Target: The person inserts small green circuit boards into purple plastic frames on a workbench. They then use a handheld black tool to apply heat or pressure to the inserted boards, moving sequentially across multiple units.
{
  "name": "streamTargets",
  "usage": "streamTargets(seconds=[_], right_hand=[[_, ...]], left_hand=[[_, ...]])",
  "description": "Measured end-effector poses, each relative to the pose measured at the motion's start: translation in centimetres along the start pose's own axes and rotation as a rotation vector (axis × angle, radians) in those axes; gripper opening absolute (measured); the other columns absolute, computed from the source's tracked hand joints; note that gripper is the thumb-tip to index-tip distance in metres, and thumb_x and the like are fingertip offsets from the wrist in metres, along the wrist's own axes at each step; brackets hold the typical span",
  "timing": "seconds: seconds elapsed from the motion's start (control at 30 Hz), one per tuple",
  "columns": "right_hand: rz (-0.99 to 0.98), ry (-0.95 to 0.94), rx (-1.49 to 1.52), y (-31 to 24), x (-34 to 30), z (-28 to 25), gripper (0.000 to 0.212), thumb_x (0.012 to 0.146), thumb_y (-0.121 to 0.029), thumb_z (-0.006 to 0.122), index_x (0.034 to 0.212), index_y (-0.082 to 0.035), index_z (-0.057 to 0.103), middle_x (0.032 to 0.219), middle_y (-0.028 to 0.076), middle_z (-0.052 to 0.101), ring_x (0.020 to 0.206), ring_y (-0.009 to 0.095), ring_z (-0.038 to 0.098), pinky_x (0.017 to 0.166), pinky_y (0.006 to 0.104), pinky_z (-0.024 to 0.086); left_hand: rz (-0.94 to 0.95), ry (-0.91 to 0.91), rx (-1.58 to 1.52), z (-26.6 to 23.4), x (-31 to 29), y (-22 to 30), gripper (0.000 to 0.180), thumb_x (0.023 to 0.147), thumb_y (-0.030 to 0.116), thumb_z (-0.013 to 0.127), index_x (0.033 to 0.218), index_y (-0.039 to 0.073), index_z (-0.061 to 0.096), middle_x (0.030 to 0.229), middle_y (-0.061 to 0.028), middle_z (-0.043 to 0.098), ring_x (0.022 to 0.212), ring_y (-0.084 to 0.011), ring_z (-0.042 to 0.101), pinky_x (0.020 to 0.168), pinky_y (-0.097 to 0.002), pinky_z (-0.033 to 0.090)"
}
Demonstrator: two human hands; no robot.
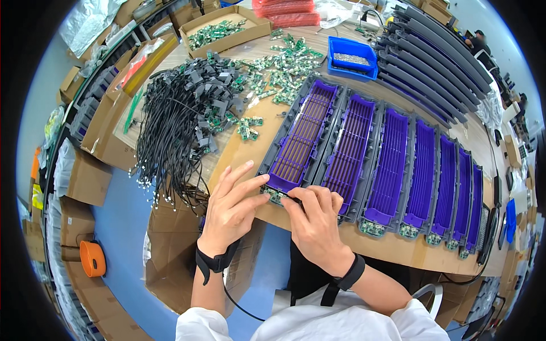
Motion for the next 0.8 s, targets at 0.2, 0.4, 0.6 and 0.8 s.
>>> streamTargets(seconds=[0.2,0.4,0.6,0.8], right_hand=[[-0.013,0.0,-0.022,0.1,-0.2,0.1,0.028,0.073,-0.008,0.065,0.099,-0.001,0.067,0.107,0.005,0.056,0.1,0.022,0.052,0.077,0.0396,0.033],[-0.016,-0.018,-0.03,-0.1,-0.1,-0.1,0.029,0.072,-0.008,0.065,0.1,0.0,0.066,0.108,0.006,0.056,0.101,0.022,0.052,0.08,0.0403,0.034],[-0.026,-0.017,0.032,0.4,-0.3,-0.1,0.03,0.073,-0.009,0.064,0.102,0.001,0.066,0.11,0.009,0.055,0.104,0.024,0.051,0.082,0.0395,0.036],[-0.043,-0.057,-0.024,-0.3,-0.4,-0.3,0.031,0.074,-0.01,0.063,0.103,0.002,0.065,0.115,0.01,0.055,0.106,0.025,0.051,0.083,0.0397,0.036]], left_hand=[[-0.025,-0.049,-0.018,0.2,0.6,0.1,0.012,0.074,0.0,0.07,0.082,0.009,0.069,0.121,-0.006,0.066,0.129,-0.0333,0.05,0.106,-0.0518,0.037],[-0.048,-0.118,-0.047,0.0,0.8,-0.2,0.011,0.076,0.001,0.07,0.085,0.005,0.068,0.127,-0.0052,0.063,0.13,-0.0299,0.049,0.103,-0.0508,0.041],[-0.079,-0.057,-0.218,0.2,1.3,-0.4,0.018,0.069,-0.006,0.073,0.085,0.002,0.069,0.12,-0.0111,0.066,0.122,-0.0338,0.055,0.096,-0.0405,0.047],[-0.052,-0.049,-0.177,0.0,0.9,-0.1,0.017,0.071,-0.005,0.072,0.086,0.001,0.066,0.121,-0.0104,0.064,0.12,-0.0337,0.055,0.095,-0.0415,0.048]])
Point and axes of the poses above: each hand's wrist, its own x-axis towards the middle knuckle, its own z-axis out of the palm, y = z × x, the point moved 3 cm from there along x, towards the middle knuckle
